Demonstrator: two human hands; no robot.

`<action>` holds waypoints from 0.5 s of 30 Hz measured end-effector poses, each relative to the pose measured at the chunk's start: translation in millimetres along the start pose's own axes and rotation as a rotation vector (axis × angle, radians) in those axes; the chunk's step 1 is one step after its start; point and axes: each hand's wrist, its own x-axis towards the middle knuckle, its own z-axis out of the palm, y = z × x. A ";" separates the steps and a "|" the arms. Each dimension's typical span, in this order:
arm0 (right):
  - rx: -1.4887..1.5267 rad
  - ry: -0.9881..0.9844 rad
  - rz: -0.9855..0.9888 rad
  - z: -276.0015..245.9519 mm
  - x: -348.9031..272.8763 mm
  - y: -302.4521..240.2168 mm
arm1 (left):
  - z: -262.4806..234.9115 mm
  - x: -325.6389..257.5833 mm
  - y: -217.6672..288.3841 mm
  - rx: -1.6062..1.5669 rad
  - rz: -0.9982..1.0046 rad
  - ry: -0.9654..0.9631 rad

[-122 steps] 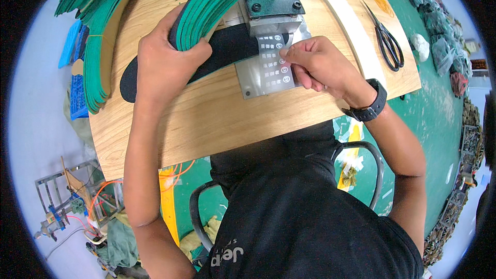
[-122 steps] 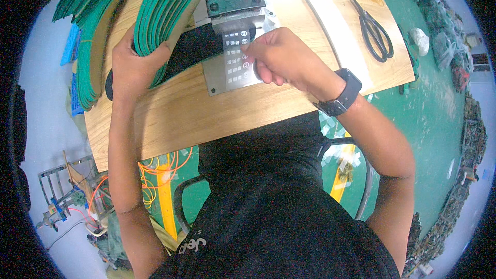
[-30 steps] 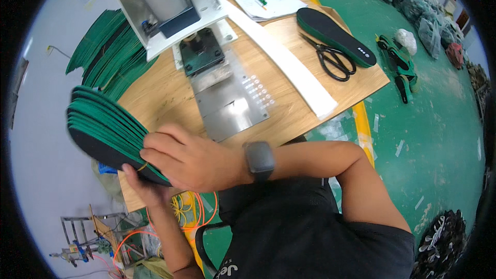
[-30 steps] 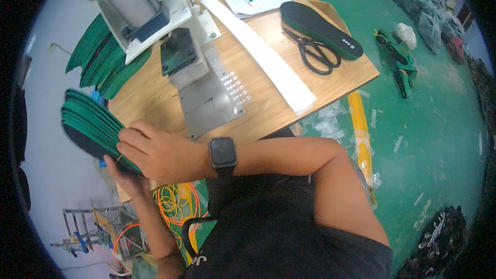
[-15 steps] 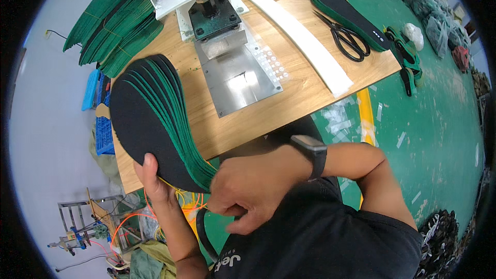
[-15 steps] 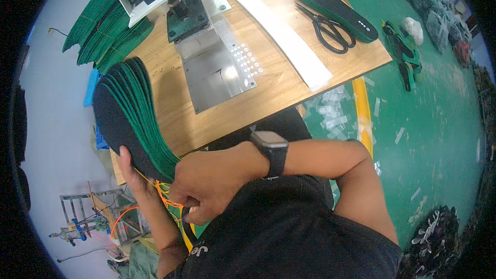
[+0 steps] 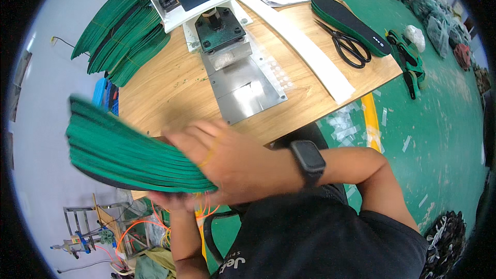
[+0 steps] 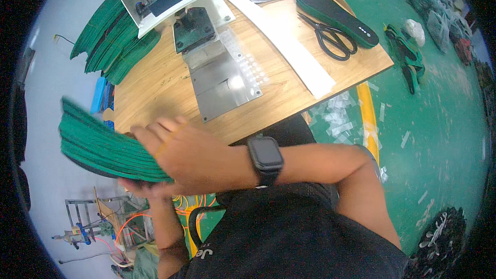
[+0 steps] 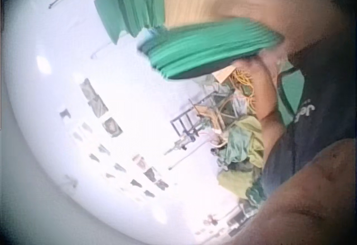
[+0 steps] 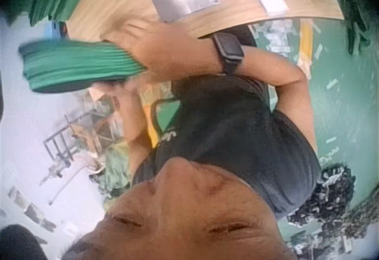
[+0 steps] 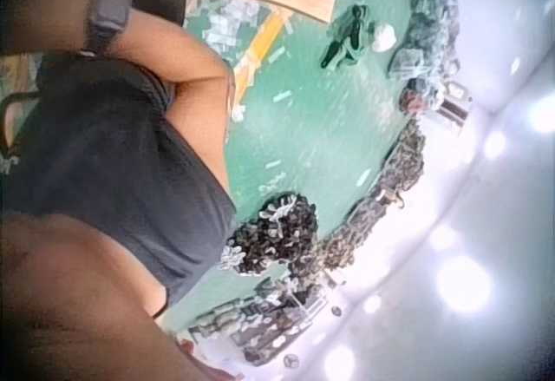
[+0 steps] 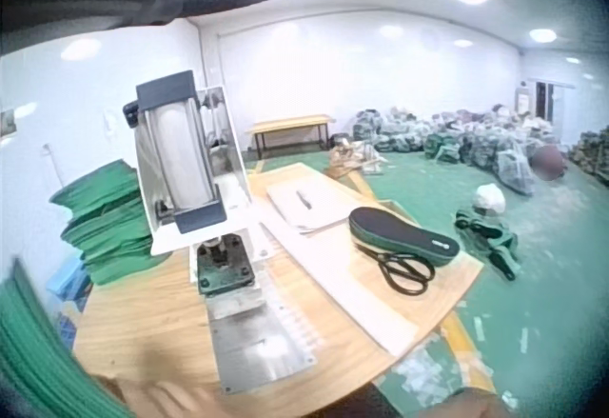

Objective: The person prepares footwear insoles by cutting small transparent sticker sheets with shears and applying the individual stickers to the heel area of green and black insoles, handling a stack of insoles one at a time.

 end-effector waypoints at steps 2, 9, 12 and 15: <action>-0.035 -0.171 0.095 -18.9 11.3 4.5 | 11.5 7.1 1.4 0.084 0.030 0.242; -0.307 -0.615 0.133 -26.2 7.1 62.9 | -15.8 83.9 32.9 0.894 0.223 -0.766; -0.291 -0.551 0.139 -41.4 -0.8 77.2 | -32.3 76.2 8.2 1.139 0.020 -0.785; -0.443 -0.507 0.232 -69.1 -14.8 78.3 | -42.4 84.0 15.2 1.224 0.198 -0.797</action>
